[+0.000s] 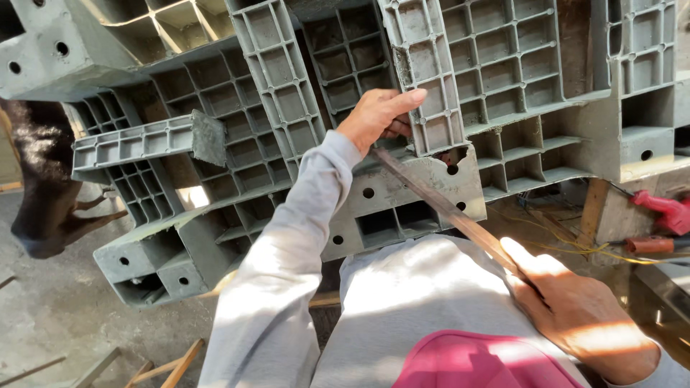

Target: The person aligns a broken plastic pallet segment, taps it with a metal bar, and then uses a hot air gun to melt and fuse the joint. The person holds the segment in place while applying heat to secure the repair.

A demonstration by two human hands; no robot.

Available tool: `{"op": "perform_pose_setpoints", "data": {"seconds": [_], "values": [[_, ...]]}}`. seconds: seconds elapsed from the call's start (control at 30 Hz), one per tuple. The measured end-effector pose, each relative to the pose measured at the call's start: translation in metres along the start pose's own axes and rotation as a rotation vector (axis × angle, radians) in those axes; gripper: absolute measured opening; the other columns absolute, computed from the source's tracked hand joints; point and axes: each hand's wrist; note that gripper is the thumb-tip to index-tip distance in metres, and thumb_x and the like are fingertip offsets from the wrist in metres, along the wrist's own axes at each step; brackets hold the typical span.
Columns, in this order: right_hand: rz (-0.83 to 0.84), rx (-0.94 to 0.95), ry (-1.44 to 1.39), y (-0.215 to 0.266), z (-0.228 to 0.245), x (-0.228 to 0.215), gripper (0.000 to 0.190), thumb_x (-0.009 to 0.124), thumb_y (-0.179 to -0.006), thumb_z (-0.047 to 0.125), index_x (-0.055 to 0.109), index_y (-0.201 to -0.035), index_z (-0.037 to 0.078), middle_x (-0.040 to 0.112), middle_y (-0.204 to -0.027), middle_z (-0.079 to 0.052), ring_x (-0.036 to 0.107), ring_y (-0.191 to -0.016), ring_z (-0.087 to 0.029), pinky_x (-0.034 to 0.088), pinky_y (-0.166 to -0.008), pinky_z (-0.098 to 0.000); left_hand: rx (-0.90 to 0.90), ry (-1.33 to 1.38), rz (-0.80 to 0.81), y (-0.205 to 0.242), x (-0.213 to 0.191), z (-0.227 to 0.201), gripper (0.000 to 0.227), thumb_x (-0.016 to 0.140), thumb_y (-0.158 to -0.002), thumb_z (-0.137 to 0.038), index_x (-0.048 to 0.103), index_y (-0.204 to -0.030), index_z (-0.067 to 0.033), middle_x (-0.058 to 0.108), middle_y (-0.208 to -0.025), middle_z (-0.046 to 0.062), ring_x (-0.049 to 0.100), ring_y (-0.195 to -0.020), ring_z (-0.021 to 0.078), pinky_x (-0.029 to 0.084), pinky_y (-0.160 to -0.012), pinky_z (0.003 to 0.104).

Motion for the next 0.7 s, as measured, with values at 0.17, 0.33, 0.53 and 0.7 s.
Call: {"op": "perform_pose_setpoints", "data": {"seconds": [0.17, 0.33, 0.53, 0.7], "values": [[0.077, 0.040, 0.281, -0.008, 0.061, -0.004, 0.070, 0.055, -0.089, 0.034, 0.036, -0.156, 0.035, 0.059, -0.090, -0.012, 0.067, -0.069, -0.036, 0.056, -0.061, -0.0466, -0.057, -0.135, 0.062, -0.032, -0.001, -0.007, 0.046, 0.076, -0.078, -0.046, 0.070, -0.093, -0.0034, 0.073, -0.081, 0.007, 0.074, -0.064, 0.0204, 0.058, -0.061, 0.030], [-0.072, -0.116, 0.266, -0.014, 0.093, -0.014, 0.074, 0.060, -0.088, 0.028, 0.044, -0.159, 0.034, 0.058, -0.082, -0.010, 0.066, -0.061, -0.032, 0.054, -0.053, -0.0431, 0.009, -0.061, 0.117, -0.043, -0.004, 0.004, 0.047, 0.081, -0.083, -0.044, 0.068, -0.086, 0.0011, 0.061, -0.075, 0.004, 0.061, -0.064, 0.0152, 0.056, -0.061, 0.033], [-0.187, -0.041, 0.515, -0.022, 0.095, -0.033, 0.062, 0.056, -0.091, 0.020, 0.052, -0.152, 0.026, 0.056, -0.074, -0.007, 0.064, -0.055, -0.022, 0.051, -0.050, -0.0353, 0.033, -0.260, 0.151, -0.047, -0.012, -0.001, 0.047, 0.081, -0.081, -0.048, 0.072, -0.082, -0.0015, 0.063, -0.071, 0.003, 0.058, -0.063, 0.0128, 0.049, -0.059, 0.029], [-0.243, -0.163, 0.535, -0.028, 0.112, -0.033, 0.060, 0.055, -0.087, 0.014, 0.058, -0.146, 0.025, 0.053, -0.070, -0.007, 0.063, -0.048, -0.023, 0.050, -0.041, -0.0363, 0.026, -0.250, 0.236, -0.049, -0.017, -0.009, 0.047, 0.082, -0.079, -0.049, 0.072, -0.080, -0.0026, 0.064, -0.070, 0.002, 0.055, -0.062, 0.0123, 0.047, -0.057, 0.029]]}}
Point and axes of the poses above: each hand's wrist, its own y-axis away from the middle knuckle, its own x-axis out of the palm, z = x × y
